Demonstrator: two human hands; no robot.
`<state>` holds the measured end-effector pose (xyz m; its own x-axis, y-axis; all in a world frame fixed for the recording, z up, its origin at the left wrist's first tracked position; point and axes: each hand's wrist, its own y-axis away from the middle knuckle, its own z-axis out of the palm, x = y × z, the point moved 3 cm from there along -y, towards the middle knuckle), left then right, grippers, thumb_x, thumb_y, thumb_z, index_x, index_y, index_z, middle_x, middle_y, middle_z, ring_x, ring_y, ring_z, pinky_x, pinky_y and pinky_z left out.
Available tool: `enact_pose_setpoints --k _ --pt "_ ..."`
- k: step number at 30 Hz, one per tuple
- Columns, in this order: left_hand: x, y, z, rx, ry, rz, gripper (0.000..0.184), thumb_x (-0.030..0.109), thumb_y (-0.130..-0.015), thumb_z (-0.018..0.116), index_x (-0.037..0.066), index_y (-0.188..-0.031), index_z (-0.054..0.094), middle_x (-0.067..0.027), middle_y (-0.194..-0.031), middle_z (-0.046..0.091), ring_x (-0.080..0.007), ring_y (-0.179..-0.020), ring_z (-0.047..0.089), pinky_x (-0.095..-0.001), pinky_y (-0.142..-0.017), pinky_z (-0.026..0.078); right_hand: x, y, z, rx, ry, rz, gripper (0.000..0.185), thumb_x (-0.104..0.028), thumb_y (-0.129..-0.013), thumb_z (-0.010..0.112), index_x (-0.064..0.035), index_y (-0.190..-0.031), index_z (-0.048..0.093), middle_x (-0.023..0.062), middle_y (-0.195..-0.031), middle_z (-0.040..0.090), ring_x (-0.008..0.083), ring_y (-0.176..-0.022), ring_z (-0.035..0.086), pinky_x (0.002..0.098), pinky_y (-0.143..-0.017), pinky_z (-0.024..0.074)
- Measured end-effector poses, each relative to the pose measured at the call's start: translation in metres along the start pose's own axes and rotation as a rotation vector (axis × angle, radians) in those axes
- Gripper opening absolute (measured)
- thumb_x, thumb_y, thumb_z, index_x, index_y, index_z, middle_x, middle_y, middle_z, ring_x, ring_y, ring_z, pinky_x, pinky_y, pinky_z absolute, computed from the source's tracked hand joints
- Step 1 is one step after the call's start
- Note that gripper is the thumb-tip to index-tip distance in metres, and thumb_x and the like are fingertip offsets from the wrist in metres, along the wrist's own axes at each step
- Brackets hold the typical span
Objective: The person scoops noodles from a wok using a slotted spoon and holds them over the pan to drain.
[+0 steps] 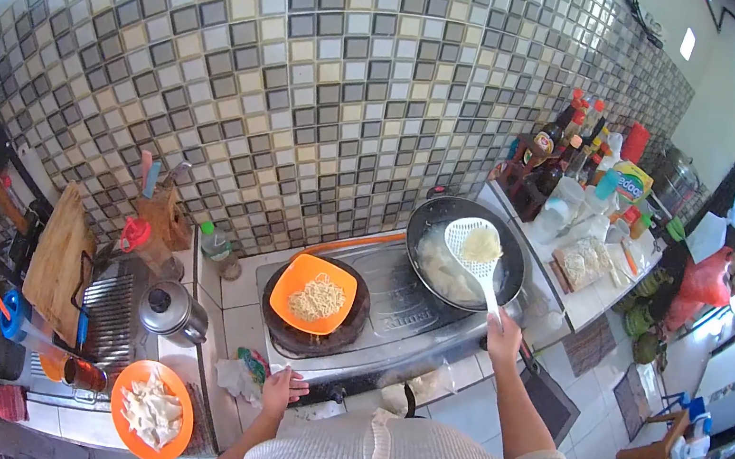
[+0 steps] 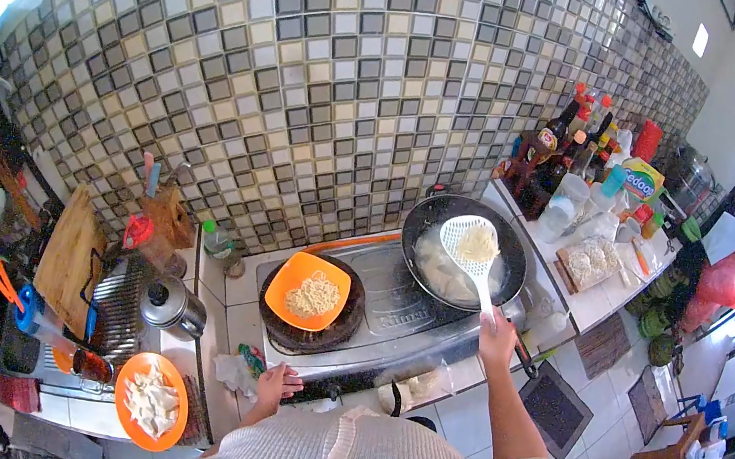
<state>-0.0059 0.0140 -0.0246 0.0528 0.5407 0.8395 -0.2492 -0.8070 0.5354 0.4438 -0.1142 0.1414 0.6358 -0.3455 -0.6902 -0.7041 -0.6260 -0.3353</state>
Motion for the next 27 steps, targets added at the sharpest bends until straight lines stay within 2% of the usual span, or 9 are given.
enact_pose_setpoints --k 6,10,12,16,18,21,22,24,27 --pt "-0.001 0.0 0.001 0.017 0.029 -0.025 0.043 0.038 -0.095 0.041 0.001 -0.088 0.06 -0.0132 -0.076 0.068 -0.0195 -0.06 0.067 -0.024 -0.046 0.047 0.001 0.01 -0.003 0.111 0.02 -0.157 0.027 -0.02 -0.085 0.056 -0.0041 -0.106 0.062 0.0202 -0.083 0.063 0.0351 -0.079 0.062 0.0384 -0.071 0.0466" --pt "0.001 0.001 0.002 0.009 0.025 -0.006 0.042 0.038 -0.095 0.041 0.001 -0.088 0.06 -0.0136 -0.076 0.068 -0.0196 -0.06 0.067 -0.0236 -0.045 0.046 0.023 0.001 -0.002 0.03 0.051 0.023 0.027 -0.019 -0.084 0.06 -0.0006 -0.103 0.062 0.0213 -0.092 0.064 0.0329 -0.085 0.063 0.036 -0.076 0.0467" --pt "0.004 0.0 0.002 0.019 0.021 -0.011 0.042 0.037 -0.095 0.041 0.001 -0.088 0.06 -0.0136 -0.076 0.068 -0.0195 -0.06 0.067 -0.0234 -0.045 0.046 0.031 0.004 0.001 0.12 0.01 -0.059 0.025 -0.018 -0.084 0.06 -0.0004 -0.102 0.063 0.0179 -0.084 0.064 0.029 -0.075 0.062 0.0348 -0.071 0.0462" --pt "0.003 0.004 0.002 0.024 0.014 -0.022 0.042 0.037 -0.095 0.041 0.001 -0.088 0.061 -0.0134 -0.075 0.068 -0.0196 -0.06 0.067 -0.0227 -0.045 0.046 0.041 0.005 0.007 0.039 -0.02 -0.101 0.027 -0.019 -0.085 0.058 -0.002 -0.105 0.062 0.0139 -0.072 0.061 0.0272 -0.063 0.056 0.0359 -0.062 0.0435" --pt "0.004 0.001 0.003 0.016 0.021 -0.01 0.041 0.037 -0.095 0.041 0.001 -0.087 0.061 -0.0134 -0.075 0.068 -0.0197 -0.06 0.067 -0.0225 -0.044 0.046 0.039 0.003 0.01 0.009 -0.201 0.073 0.025 -0.018 -0.085 0.059 -0.0017 -0.104 0.062 0.0031 -0.064 0.053 0.0139 -0.056 0.047 0.0294 -0.055 0.0392" --pt "0.001 -0.002 0.002 0.019 0.029 -0.024 0.041 0.036 -0.095 0.041 0.001 -0.088 0.061 -0.0135 -0.075 0.068 -0.0201 -0.06 0.067 -0.0228 -0.045 0.046 0.026 0.008 0.015 0.086 -0.305 0.112 0.026 -0.02 -0.087 0.059 -0.0014 -0.104 0.062 -0.004 -0.062 0.044 0.0062 -0.057 0.04 0.0243 -0.054 0.0361" --pt "0.001 -0.002 0.002 0.016 0.029 -0.019 0.041 0.036 -0.095 0.041 0.001 -0.088 0.061 -0.0134 -0.075 0.068 -0.0201 -0.06 0.067 -0.0231 -0.045 0.047 0.023 0.008 0.017 0.085 -0.304 0.113 0.026 -0.02 -0.087 0.059 -0.0014 -0.104 0.062 -0.004 -0.062 0.044 0.0062 -0.057 0.04 0.0243 -0.054 0.0361" --pt "-0.001 -0.001 0.0 0.01 0.024 -0.017 0.041 0.036 -0.095 0.041 0.001 -0.088 0.06 -0.0134 -0.075 0.068 -0.0201 -0.06 0.067 -0.0233 -0.045 0.047 0.028 0.012 0.028 -0.08 -0.55 0.375 0.026 -0.021 -0.088 0.059 -0.001 -0.105 0.062 -0.0051 -0.062 0.045 0.0067 -0.057 0.042 0.0238 -0.054 0.0358" --pt "0.0 -0.003 0.002 0.01 0.049 -0.03 0.04 0.036 -0.095 0.041 0.001 -0.089 0.06 -0.0132 -0.075 0.068 -0.0198 -0.06 0.067 -0.0236 -0.045 0.047 0.035 0.01 0.032 -0.04 -0.449 0.291 0.025 -0.022 -0.09 0.057 -0.0015 -0.104 0.062 -0.0055 -0.062 0.045 0.004 -0.056 0.04 0.0217 -0.051 0.0335"
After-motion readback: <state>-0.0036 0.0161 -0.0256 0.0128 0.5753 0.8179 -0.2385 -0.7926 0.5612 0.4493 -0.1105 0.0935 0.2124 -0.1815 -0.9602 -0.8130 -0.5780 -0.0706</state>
